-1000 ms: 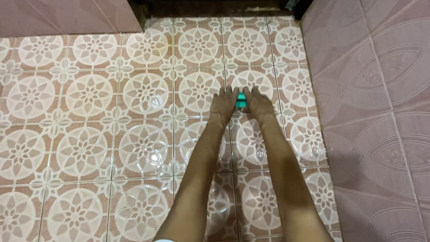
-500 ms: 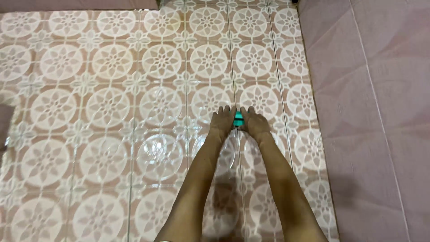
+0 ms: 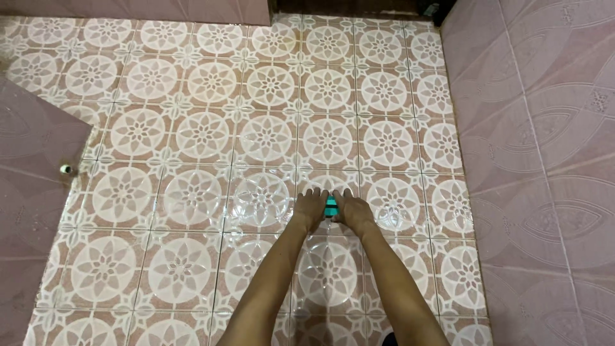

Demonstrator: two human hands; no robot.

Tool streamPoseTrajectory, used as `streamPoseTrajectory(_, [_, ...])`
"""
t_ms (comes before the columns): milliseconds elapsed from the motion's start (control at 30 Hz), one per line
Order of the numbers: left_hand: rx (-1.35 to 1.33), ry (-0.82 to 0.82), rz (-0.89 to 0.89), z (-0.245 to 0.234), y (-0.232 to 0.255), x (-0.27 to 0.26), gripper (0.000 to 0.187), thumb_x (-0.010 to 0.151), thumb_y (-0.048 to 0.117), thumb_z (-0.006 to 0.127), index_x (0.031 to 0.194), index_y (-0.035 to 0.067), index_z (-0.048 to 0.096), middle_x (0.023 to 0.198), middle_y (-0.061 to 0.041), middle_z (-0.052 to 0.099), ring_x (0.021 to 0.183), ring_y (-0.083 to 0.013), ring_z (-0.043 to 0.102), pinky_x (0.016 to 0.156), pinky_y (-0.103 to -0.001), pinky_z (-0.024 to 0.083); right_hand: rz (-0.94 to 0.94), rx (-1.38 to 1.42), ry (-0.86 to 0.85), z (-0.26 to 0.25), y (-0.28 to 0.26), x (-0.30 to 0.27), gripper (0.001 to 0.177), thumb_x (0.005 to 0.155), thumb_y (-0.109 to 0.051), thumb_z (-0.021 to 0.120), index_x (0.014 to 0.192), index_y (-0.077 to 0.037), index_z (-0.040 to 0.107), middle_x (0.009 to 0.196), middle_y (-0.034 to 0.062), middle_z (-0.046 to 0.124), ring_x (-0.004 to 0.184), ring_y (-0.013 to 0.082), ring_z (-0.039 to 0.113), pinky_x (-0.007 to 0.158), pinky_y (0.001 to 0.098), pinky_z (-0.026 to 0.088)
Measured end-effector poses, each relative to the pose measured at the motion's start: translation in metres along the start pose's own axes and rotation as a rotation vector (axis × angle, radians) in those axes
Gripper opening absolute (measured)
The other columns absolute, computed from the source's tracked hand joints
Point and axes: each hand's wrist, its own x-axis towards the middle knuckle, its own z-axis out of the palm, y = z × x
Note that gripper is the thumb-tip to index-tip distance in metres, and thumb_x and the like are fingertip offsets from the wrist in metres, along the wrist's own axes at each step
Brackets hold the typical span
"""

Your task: The person scrubs a tiled bathroom floor using a teal sponge, moving systematically across the surface and along the base of the walls. They then rinse the sponge in a green bucket.

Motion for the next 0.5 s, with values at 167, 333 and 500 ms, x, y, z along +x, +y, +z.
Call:
streamPoseTrajectory(167, [0.006, 0.05, -0.016, -0.033, -0.009, 0.008, 0.064, 0.088, 0.034, 0.081, 0.134, 0.012, 0.042, 0.135, -0.014, 0.055, 0.128, -0.0341, 0.056, 0.103, -0.052, 0.049, -0.005, -0.003, 0.034, -0.012, 0.003, 0.031, 0.067, 0.092, -0.03, 0.072, 0.146, -0.016, 0.035, 0.144, 0.0254, 0.046, 0.108, 0.0504, 0.066, 0.093, 0.0568, 0.057])
streamPoseTrajectory(333, [0.058, 0.117, -0.035, -0.038, -0.034, 0.074, 0.066, 0.09, 0.036, 0.078, 0.138, 0.012, 0.041, 0.138, -0.014, 0.054, 0.13, -0.0325, 0.055, 0.105, -0.051, 0.048, -0.017, -0.009, 0.06, -0.047, 0.019, 0.083, 0.067, 0.093, -0.032, 0.072, 0.145, -0.014, 0.035, 0.149, 0.0276, 0.044, 0.109, 0.0511, 0.066, 0.094, 0.0588, 0.055])
streamPoseTrajectory(500, [-0.004, 0.199, -0.022, -0.06, -0.07, 0.177, 0.068, 0.087, 0.031, 0.081, 0.138, 0.013, 0.04, 0.136, -0.016, 0.056, 0.126, -0.0354, 0.057, 0.102, -0.055, 0.049, -0.001, -0.015, 0.124, -0.092, 0.051, 0.161, 0.075, 0.094, -0.034, 0.07, 0.155, -0.016, 0.031, 0.153, 0.0283, 0.042, 0.116, 0.0522, 0.064, 0.098, 0.0589, 0.053])
